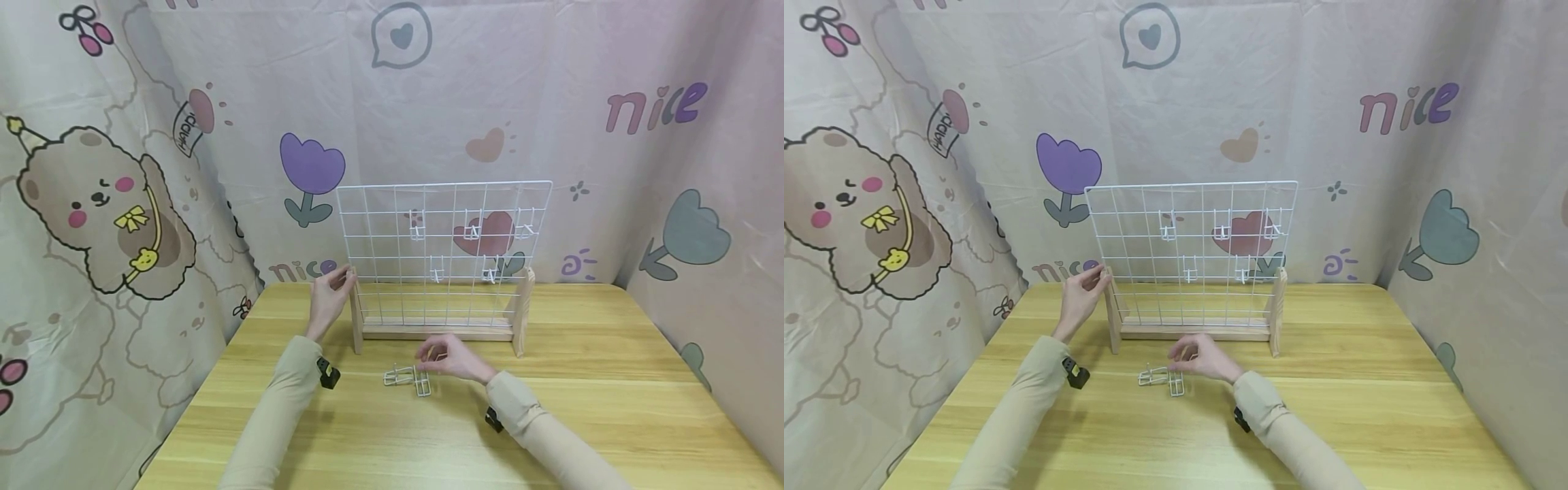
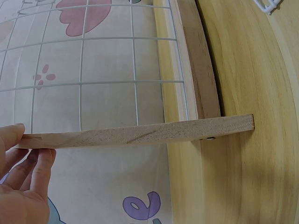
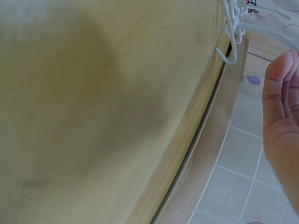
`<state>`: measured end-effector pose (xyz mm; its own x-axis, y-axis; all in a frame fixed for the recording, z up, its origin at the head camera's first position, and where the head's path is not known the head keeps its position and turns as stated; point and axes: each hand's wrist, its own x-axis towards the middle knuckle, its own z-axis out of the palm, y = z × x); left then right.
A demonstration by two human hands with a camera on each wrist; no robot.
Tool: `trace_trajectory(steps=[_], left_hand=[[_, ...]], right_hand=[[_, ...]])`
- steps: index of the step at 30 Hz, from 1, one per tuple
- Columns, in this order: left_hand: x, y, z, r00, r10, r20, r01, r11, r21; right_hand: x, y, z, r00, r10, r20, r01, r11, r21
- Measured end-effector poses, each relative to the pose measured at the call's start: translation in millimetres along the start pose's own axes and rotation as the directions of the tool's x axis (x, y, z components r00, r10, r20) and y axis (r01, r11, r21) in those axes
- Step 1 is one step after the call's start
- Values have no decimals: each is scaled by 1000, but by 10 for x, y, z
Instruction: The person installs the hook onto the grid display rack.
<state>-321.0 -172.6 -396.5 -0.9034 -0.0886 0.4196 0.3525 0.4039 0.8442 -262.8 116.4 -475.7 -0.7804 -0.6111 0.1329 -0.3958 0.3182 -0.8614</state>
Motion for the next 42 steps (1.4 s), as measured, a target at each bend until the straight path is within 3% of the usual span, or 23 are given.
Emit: trace_trajectory(steps=[9, 16, 24, 32, 42], left_hand=[[-1, 3, 1, 1000, -1, -3, 1, 1000, 0], [0, -6, -1, 1000, -3, -5, 3, 1000, -5], [-2, 5, 0, 1000, -1, -2, 1, 1000, -15], [-2, 1, -1, 1000, -3, 0, 3, 1000, -24], [3, -8, 4, 1000, 5, -4, -5, 1000, -26]], right_hand=[[-9, 28, 29, 1000, -23, -16, 23, 1000, -22], [-32, 51, -21, 999, -4, -36, 4, 1000, -6], [-52, 71, -76, 995, 36, -90, -43, 996, -78], [-49, 100, -60, 974, 119, -190, -135, 988, -75], [-60, 101, 1, 949, 289, -127, -301, 949, -89]])
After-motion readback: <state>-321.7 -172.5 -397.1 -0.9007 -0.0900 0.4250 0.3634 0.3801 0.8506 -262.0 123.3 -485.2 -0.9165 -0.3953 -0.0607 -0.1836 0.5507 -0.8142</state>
